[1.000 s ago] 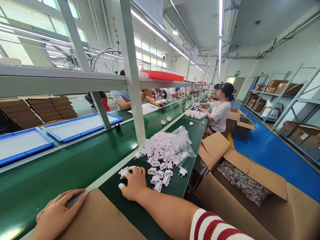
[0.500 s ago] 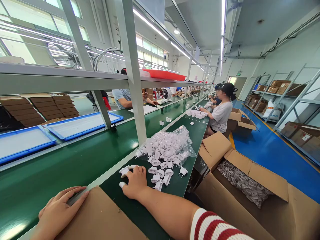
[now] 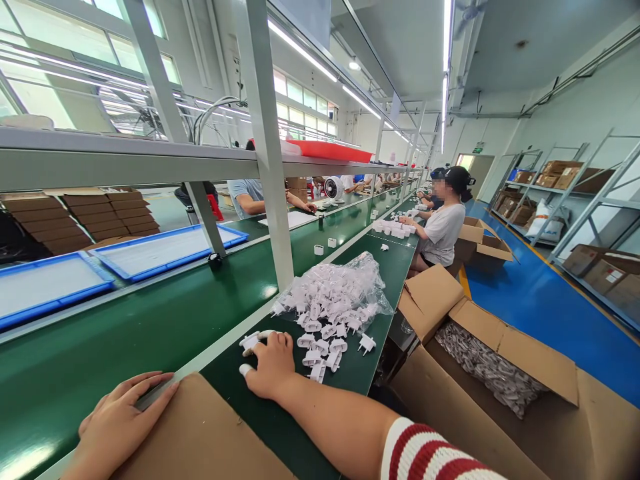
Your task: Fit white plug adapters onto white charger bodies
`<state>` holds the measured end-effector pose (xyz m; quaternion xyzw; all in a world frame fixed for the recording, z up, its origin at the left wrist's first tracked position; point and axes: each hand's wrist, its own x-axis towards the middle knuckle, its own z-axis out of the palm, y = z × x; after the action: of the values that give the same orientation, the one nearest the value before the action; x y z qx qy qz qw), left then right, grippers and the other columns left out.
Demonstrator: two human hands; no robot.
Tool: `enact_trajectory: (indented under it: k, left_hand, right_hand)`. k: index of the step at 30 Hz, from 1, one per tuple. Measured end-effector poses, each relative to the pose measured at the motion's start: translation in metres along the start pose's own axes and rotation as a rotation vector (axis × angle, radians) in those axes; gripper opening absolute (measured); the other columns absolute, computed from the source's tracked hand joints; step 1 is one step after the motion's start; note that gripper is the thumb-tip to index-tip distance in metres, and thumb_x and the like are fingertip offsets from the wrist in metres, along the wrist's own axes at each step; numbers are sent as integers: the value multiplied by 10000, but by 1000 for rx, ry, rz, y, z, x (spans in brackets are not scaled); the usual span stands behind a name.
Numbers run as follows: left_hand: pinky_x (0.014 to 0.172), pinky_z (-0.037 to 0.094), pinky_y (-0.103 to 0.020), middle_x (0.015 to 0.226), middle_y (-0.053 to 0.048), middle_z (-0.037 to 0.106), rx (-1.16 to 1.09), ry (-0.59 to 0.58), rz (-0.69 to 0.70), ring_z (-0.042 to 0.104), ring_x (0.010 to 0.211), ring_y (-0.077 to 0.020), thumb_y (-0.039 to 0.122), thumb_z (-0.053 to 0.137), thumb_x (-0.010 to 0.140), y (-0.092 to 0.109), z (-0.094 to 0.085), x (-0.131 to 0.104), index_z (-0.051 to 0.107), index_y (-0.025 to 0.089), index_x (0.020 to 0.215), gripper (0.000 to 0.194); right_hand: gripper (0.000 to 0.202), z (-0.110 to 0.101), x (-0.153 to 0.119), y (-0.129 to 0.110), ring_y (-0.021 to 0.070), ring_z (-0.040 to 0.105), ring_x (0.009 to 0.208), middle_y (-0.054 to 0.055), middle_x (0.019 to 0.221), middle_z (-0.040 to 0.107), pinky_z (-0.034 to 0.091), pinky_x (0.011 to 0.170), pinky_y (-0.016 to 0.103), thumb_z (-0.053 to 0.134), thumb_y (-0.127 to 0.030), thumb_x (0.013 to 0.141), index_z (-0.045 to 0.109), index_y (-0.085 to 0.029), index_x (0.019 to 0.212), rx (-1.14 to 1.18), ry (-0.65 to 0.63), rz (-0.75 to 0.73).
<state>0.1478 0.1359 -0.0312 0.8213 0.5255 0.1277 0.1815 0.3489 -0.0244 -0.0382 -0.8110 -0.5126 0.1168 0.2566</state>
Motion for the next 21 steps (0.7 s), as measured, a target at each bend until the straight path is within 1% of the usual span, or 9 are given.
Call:
enact_trajectory:
  k: [6,11,14,17,21]
  left_hand:
    - [1290,378,-551,1515,-94,662,3,-27,-18,558,1445,-363,527,349,1014,8,-5,-4,808,221,1240,596]
    - [1287,384,-553,1527,-89,654,27,-42,-14,539,1463,-366,520,335,1011,6,-4,-4,798,226,1276,609]
    - [1279,389,-571,1500,-92,672,16,-29,5,548,1450,-370,542,330,987,2,-2,-1,810,233,1238,623]
    - [1268,402,-569,1462,-82,699,-4,-2,0,573,1415,-371,592,340,930,-1,1,2,825,263,1173,635]
    - [1250,420,-590,1444,-85,708,-31,27,7,601,1379,-377,661,298,868,-4,5,4,829,279,1131,705]
  right_hand:
    - [358,-3,-1,-1,308,505,1478,135,1468,595,280,1313,541,659,-467,1003,750,-282,1296,-10,-5,6]
    - [347,-2,-1,-1,304,506,1473,135,1474,593,275,1313,538,666,-461,1002,751,-281,1287,-1,-3,0]
    - [348,-1,-1,-1,305,501,1480,131,1482,587,264,1323,537,666,-459,1003,749,-278,1287,0,-6,-2]
    - [361,-1,0,-1,310,495,1489,136,1484,582,256,1329,537,669,-455,1002,747,-270,1302,-3,-11,7]
    - [368,1,1,0,317,496,1489,149,1479,584,246,1335,538,683,-441,994,754,-260,1306,6,-6,6]
